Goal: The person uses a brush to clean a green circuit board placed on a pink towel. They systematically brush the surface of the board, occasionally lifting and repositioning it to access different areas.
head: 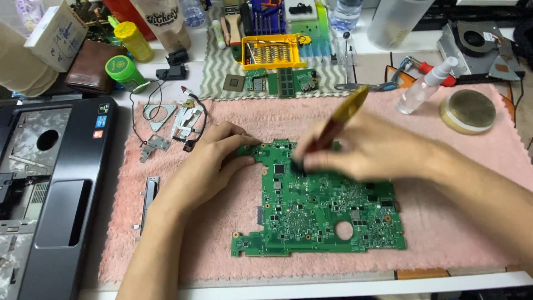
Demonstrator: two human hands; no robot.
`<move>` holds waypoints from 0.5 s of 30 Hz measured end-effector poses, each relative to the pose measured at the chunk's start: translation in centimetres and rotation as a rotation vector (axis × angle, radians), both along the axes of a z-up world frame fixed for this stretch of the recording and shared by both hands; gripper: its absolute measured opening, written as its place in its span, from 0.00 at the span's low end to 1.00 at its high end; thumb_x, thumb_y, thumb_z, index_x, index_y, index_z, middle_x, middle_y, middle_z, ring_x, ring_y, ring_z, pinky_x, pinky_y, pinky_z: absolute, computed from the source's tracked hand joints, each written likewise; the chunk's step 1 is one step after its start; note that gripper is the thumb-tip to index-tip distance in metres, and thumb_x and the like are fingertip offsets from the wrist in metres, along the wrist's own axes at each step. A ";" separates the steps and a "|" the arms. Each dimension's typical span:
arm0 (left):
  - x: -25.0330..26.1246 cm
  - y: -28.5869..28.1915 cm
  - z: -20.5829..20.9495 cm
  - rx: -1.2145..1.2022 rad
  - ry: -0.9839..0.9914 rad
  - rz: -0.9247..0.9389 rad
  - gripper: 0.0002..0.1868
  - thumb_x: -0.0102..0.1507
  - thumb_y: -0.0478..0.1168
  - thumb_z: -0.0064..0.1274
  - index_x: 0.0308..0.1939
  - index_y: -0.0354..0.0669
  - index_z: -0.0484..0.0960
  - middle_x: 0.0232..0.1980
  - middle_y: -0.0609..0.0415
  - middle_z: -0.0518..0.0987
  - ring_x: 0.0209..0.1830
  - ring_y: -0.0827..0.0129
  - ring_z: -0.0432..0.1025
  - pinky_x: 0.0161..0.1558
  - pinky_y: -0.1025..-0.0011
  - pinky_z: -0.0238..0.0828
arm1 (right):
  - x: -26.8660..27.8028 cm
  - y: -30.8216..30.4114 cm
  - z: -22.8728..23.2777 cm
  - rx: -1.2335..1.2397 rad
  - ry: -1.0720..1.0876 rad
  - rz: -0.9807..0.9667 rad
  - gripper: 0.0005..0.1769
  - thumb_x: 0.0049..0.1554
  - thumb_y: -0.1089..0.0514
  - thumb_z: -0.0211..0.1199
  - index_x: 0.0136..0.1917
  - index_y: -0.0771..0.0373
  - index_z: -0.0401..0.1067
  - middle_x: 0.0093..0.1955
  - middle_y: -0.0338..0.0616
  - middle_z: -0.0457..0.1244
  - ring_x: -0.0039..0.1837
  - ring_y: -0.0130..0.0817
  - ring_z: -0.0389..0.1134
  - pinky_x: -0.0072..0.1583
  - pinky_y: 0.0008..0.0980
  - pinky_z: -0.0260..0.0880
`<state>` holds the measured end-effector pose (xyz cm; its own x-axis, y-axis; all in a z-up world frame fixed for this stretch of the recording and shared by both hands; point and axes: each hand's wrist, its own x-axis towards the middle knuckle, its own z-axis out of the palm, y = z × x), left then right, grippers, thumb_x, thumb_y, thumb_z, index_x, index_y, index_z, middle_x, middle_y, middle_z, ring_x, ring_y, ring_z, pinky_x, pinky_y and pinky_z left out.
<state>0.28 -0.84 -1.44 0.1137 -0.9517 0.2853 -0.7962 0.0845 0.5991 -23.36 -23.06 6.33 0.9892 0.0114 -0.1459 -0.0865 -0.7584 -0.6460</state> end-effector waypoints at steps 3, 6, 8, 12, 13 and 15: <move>0.2 0.1 0.0 0.000 -0.001 -0.003 0.17 0.73 0.41 0.64 0.65 0.39 0.89 0.59 0.46 0.82 0.61 0.51 0.77 0.67 0.59 0.71 | 0.1 0.3 -0.2 0.100 0.124 0.073 0.15 0.68 0.44 0.63 0.62 0.47 0.84 0.61 0.36 0.80 0.64 0.31 0.84 0.69 0.33 0.90; -0.1 0.1 0.1 0.003 0.008 -0.012 0.17 0.73 0.41 0.63 0.64 0.38 0.89 0.60 0.46 0.83 0.61 0.51 0.78 0.67 0.58 0.72 | 1.4 -0.9 -0.7 -0.017 0.097 -0.043 0.20 0.67 0.40 0.63 0.64 0.48 0.86 0.66 0.40 0.80 0.63 0.36 0.83 0.69 0.37 0.86; 0.0 0.0 0.2 -0.003 0.014 -0.009 0.17 0.73 0.40 0.64 0.64 0.37 0.89 0.60 0.45 0.83 0.61 0.52 0.79 0.67 0.58 0.73 | 1.5 -0.8 -0.3 -0.134 0.043 -0.178 0.24 0.65 0.38 0.66 0.65 0.50 0.87 0.70 0.43 0.78 0.63 0.41 0.81 0.67 0.40 0.83; 0.1 0.2 0.1 0.023 0.015 0.012 0.19 0.73 0.42 0.63 0.66 0.40 0.89 0.60 0.47 0.83 0.62 0.52 0.78 0.68 0.58 0.72 | 1.1 0.1 0.1 -0.035 0.212 -0.053 0.26 0.66 0.33 0.59 0.66 0.44 0.87 0.68 0.34 0.81 0.65 0.34 0.85 0.66 0.35 0.91; 0.0 0.1 0.1 0.036 0.022 0.009 0.19 0.73 0.42 0.62 0.67 0.40 0.88 0.59 0.48 0.82 0.61 0.52 0.77 0.67 0.58 0.71 | 1.0 -0.1 0.0 -0.103 0.276 -0.110 0.30 0.65 0.28 0.56 0.70 0.39 0.85 0.75 0.30 0.78 0.71 0.31 0.82 0.72 0.34 0.87; 0.0 0.1 -0.1 0.023 0.020 0.007 0.19 0.73 0.42 0.63 0.66 0.40 0.89 0.60 0.47 0.82 0.62 0.52 0.78 0.68 0.58 0.71 | 1.4 -1.9 -2.3 -0.148 0.029 -0.105 0.23 0.66 0.36 0.62 0.65 0.47 0.86 0.66 0.37 0.80 0.62 0.36 0.82 0.64 0.35 0.86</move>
<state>0.26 -0.74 -1.50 0.1263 -0.9572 0.2605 -0.7844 0.0644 0.6169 -21.96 -24.98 4.06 0.9791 -0.1158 -0.1672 -0.1877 -0.8310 -0.5237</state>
